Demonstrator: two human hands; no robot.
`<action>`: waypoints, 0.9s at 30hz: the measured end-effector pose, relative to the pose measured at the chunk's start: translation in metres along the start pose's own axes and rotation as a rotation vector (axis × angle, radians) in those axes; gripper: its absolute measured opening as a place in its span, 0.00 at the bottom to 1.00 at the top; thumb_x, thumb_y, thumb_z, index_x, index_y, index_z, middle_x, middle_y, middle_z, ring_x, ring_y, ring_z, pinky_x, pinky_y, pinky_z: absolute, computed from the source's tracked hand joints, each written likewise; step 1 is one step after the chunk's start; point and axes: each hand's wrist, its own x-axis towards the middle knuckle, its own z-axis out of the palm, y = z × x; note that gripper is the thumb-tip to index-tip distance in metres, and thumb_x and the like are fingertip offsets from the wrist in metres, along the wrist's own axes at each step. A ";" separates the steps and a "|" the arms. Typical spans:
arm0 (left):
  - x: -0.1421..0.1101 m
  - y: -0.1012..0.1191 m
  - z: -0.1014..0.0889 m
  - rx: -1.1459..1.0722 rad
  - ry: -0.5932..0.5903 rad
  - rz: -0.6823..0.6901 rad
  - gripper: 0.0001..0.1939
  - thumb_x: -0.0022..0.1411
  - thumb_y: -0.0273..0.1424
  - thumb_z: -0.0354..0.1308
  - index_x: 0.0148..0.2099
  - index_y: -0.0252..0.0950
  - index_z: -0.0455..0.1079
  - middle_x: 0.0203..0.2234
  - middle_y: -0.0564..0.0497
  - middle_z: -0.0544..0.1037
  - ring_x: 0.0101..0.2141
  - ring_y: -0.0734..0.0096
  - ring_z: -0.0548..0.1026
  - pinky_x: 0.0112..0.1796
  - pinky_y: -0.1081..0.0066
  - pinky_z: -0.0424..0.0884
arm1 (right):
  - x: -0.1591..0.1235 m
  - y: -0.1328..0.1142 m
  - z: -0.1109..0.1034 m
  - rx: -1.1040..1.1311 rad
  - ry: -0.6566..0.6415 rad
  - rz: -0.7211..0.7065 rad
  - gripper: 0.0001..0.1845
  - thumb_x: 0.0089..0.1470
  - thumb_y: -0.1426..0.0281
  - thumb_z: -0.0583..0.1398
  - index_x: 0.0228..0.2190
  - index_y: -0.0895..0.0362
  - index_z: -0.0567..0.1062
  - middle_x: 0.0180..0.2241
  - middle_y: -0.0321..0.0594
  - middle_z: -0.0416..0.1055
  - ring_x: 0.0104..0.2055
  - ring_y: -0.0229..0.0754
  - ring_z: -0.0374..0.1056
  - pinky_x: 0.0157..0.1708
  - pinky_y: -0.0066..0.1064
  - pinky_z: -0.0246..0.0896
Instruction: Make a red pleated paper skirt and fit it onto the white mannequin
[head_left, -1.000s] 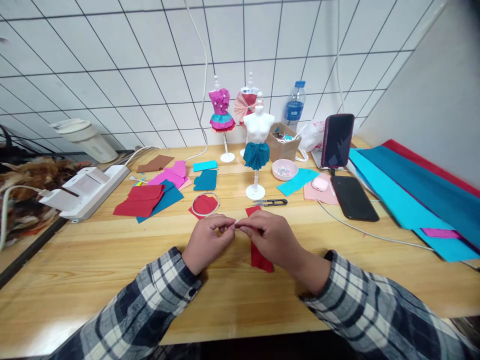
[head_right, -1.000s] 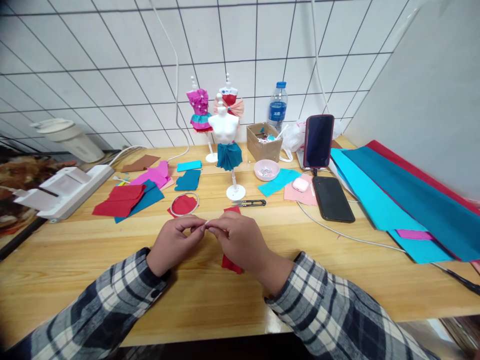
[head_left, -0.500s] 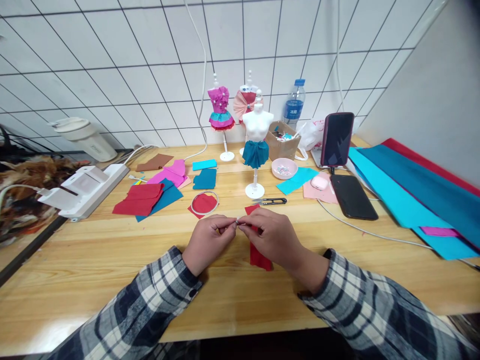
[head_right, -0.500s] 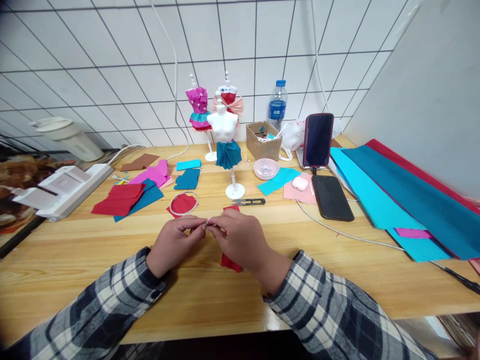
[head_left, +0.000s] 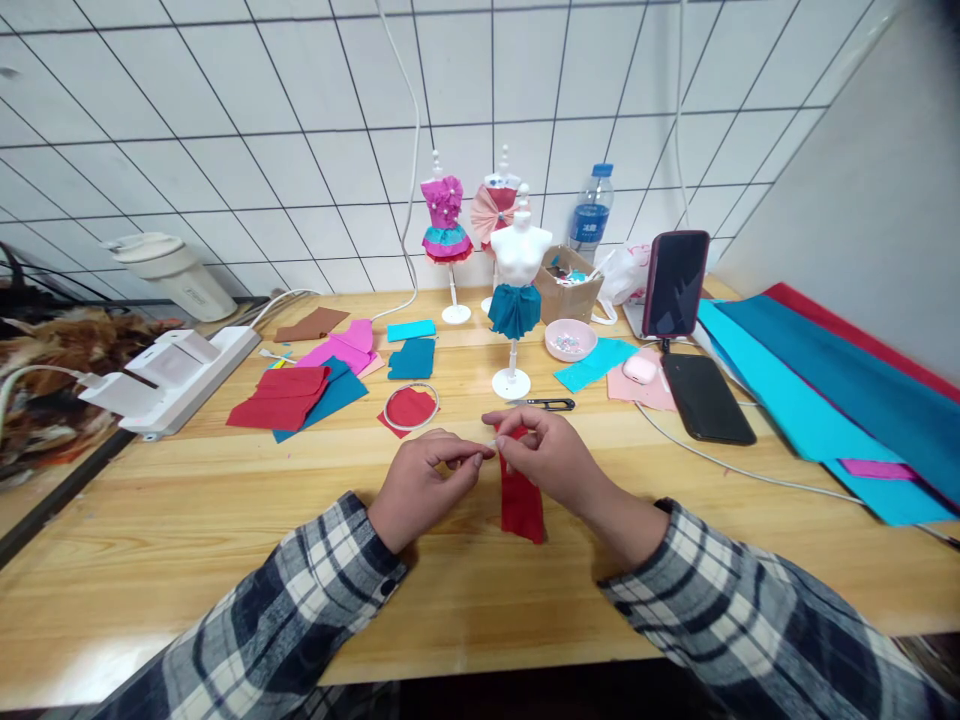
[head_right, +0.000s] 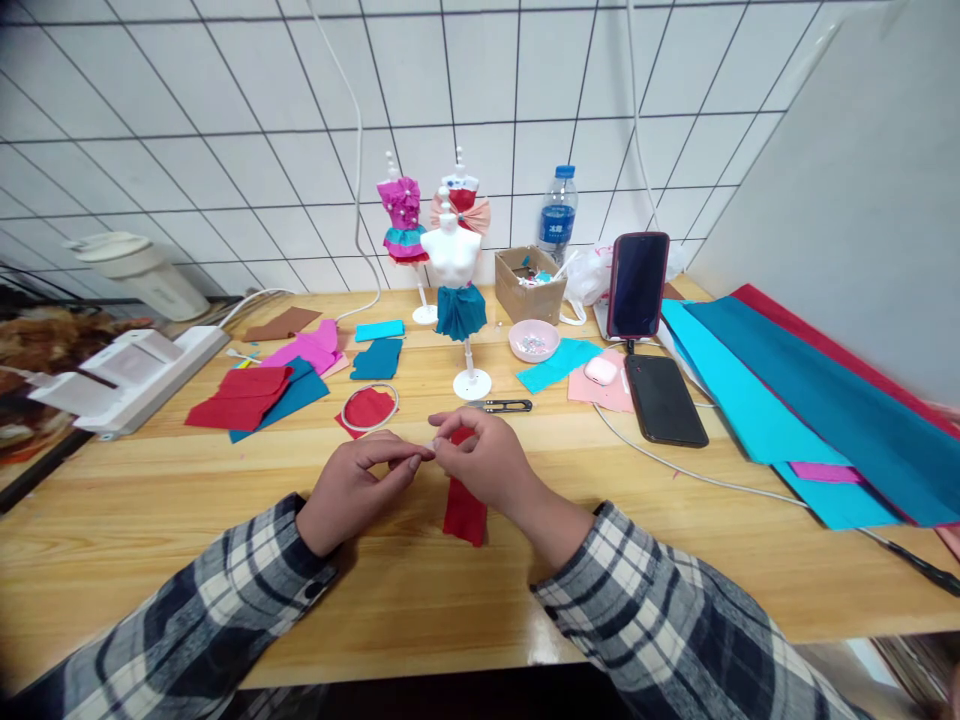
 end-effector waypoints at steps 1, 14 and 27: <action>0.000 0.000 0.000 -0.002 -0.004 0.008 0.11 0.59 0.29 0.56 0.37 0.37 0.81 0.26 0.50 0.81 0.27 0.72 0.76 0.32 0.73 0.70 | 0.001 -0.002 -0.001 0.130 -0.031 0.087 0.08 0.47 0.69 0.62 0.23 0.56 0.66 0.41 0.42 0.78 0.19 0.29 0.62 0.18 0.24 0.55; 0.005 -0.017 0.007 -0.018 -0.034 0.084 0.11 0.61 0.29 0.56 0.37 0.38 0.80 0.27 0.50 0.82 0.29 0.70 0.76 0.32 0.72 0.70 | 0.049 -0.052 -0.079 0.174 0.497 -0.332 0.17 0.45 0.64 0.68 0.40 0.54 0.78 0.32 0.35 0.77 0.30 0.35 0.72 0.29 0.27 0.73; 0.013 -0.035 0.006 0.037 0.009 0.189 0.11 0.63 0.28 0.55 0.37 0.38 0.80 0.25 0.50 0.80 0.28 0.70 0.74 0.32 0.71 0.67 | 0.178 -0.049 -0.135 -0.731 0.697 -0.271 0.19 0.50 0.71 0.62 0.46 0.54 0.81 0.33 0.41 0.80 0.34 0.44 0.72 0.41 0.37 0.67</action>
